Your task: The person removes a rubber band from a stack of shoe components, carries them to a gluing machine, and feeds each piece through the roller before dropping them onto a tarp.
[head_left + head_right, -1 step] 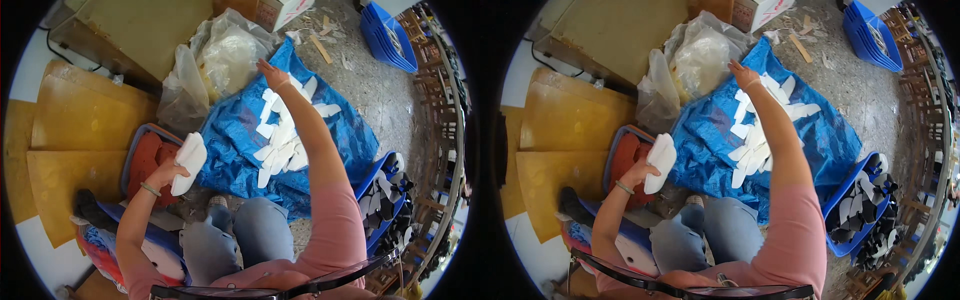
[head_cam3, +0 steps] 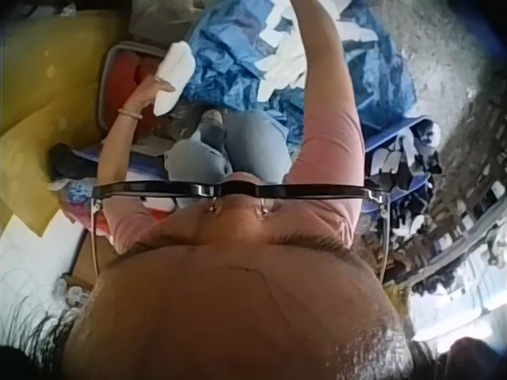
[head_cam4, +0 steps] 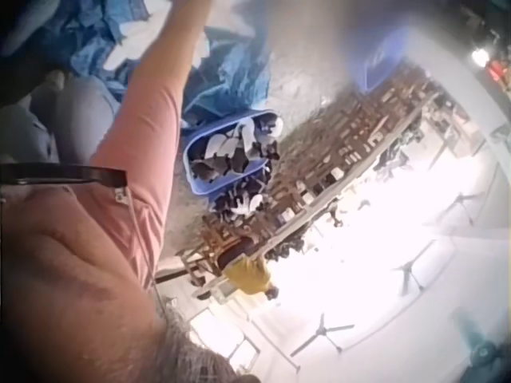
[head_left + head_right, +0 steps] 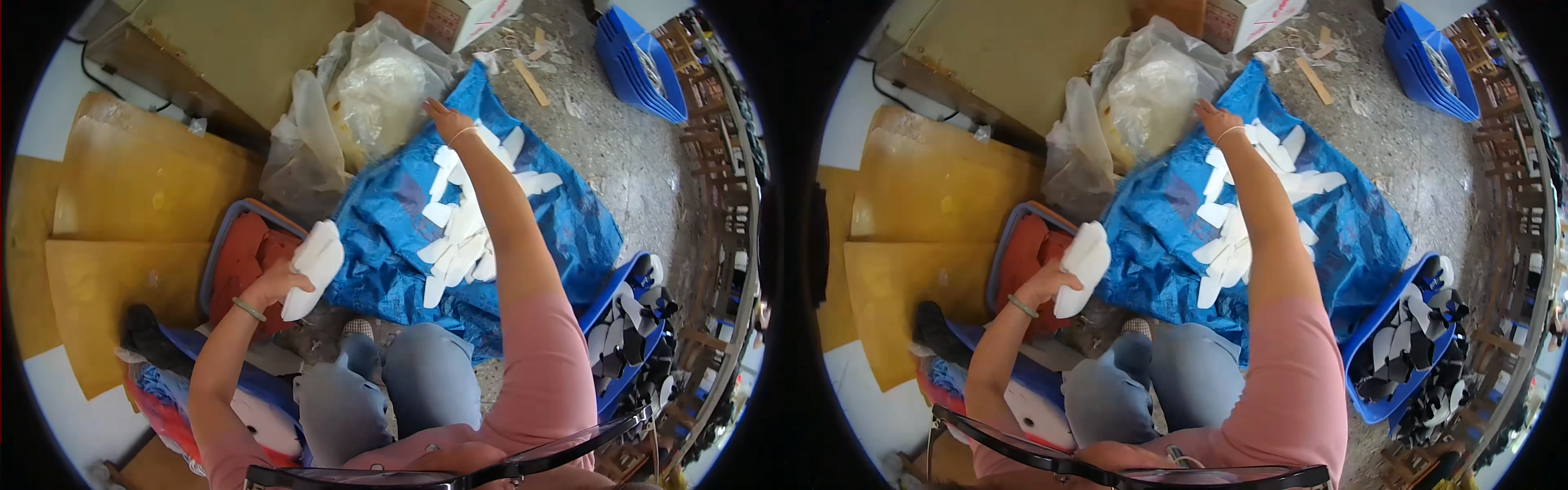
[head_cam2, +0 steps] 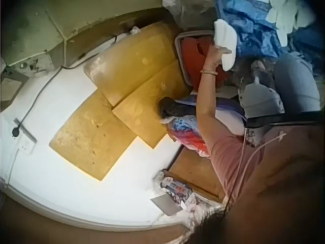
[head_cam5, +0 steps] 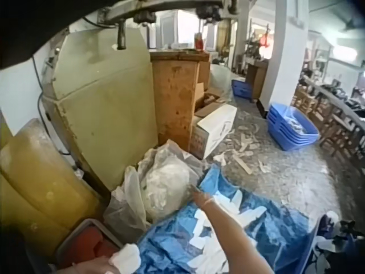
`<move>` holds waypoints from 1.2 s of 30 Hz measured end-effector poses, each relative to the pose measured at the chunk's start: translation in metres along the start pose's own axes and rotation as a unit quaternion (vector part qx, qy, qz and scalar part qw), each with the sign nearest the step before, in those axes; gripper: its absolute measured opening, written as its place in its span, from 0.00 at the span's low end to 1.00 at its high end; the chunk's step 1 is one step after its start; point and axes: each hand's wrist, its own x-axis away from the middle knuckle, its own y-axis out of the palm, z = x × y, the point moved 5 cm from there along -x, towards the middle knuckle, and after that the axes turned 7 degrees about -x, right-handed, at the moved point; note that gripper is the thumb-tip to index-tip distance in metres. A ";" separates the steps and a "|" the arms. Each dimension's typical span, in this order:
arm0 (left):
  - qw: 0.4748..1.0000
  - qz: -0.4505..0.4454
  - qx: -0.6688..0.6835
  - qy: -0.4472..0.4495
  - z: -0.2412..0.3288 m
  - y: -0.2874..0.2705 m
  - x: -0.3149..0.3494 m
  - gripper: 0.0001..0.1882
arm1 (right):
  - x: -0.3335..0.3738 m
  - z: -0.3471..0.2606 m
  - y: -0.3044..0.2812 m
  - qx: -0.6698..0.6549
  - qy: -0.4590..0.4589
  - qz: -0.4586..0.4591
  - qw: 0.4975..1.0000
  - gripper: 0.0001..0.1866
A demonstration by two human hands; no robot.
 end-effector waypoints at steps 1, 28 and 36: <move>0.999 0.000 -0.033 0.026 -0.002 0.002 0.003 0.26 | -0.011 -0.001 0.009 -0.011 -0.008 0.001 1.000 0.14; 0.835 0.470 -0.215 0.187 0.296 -0.132 -0.076 0.18 | -0.307 0.098 -0.226 0.144 0.152 0.127 0.970 0.13; 0.793 0.429 -0.418 0.115 0.259 -0.117 -0.133 0.14 | -0.284 0.025 -0.131 -0.073 0.102 -0.041 0.991 0.30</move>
